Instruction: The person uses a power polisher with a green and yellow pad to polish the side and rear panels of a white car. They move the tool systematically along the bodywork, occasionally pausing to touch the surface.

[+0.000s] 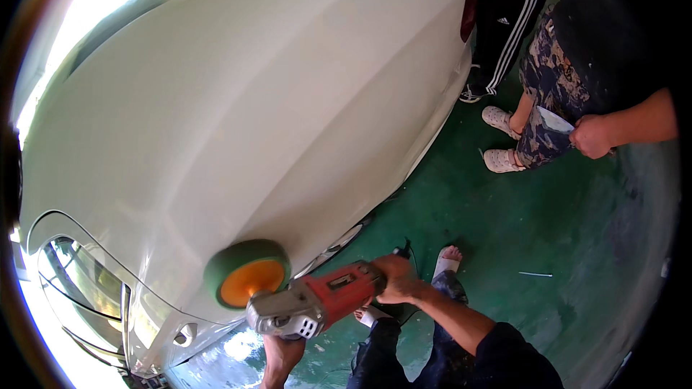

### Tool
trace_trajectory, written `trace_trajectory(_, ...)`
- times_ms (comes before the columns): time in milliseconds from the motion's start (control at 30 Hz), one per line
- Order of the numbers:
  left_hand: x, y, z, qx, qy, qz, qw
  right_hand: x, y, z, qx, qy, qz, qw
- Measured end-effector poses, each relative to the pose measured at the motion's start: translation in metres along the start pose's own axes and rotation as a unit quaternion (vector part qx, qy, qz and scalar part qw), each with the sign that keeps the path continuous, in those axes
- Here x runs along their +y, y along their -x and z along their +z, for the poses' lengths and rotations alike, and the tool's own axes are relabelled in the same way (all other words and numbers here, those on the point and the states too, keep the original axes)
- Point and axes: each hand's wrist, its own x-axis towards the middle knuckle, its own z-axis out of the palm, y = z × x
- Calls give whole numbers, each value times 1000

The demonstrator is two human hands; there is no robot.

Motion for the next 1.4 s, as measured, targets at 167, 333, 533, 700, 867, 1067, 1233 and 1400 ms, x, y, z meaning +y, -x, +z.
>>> trace_trajectory(167, 82, -60, 23, -88, -27, -10, 996, 7, -7, -81, 21, 19, 44, 999)
trace_trajectory(333, 132, -102, 46, -161, -69, 4, 985, 45, 8, -98, 45, 44, 69, 996)
trace_trajectory(533, 100, -79, 48, -185, -134, -32, 973, 133, 41, 29, 60, -232, 133, 962)
trace_trajectory(700, 14, -14, 14, -87, -115, -69, 987, 45, 10, 61, -42, -93, 38, 994)
trace_trajectory(867, -8, 3, 6, -28, 23, -42, 998, 30, 8, 65, -79, -60, 61, 993)
trace_trajectory(1067, 52, -36, 22, -139, 82, -61, 985, 48, -1, -11, -25, -65, 39, 997)
trace_trajectory(1233, 152, -118, 42, -286, 78, -44, 954, 90, 2, -93, 0, -23, 57, 998)
trace_trajectory(1400, 214, -187, 68, -410, 66, -17, 910, 77, -16, -166, 71, -94, 110, 987)
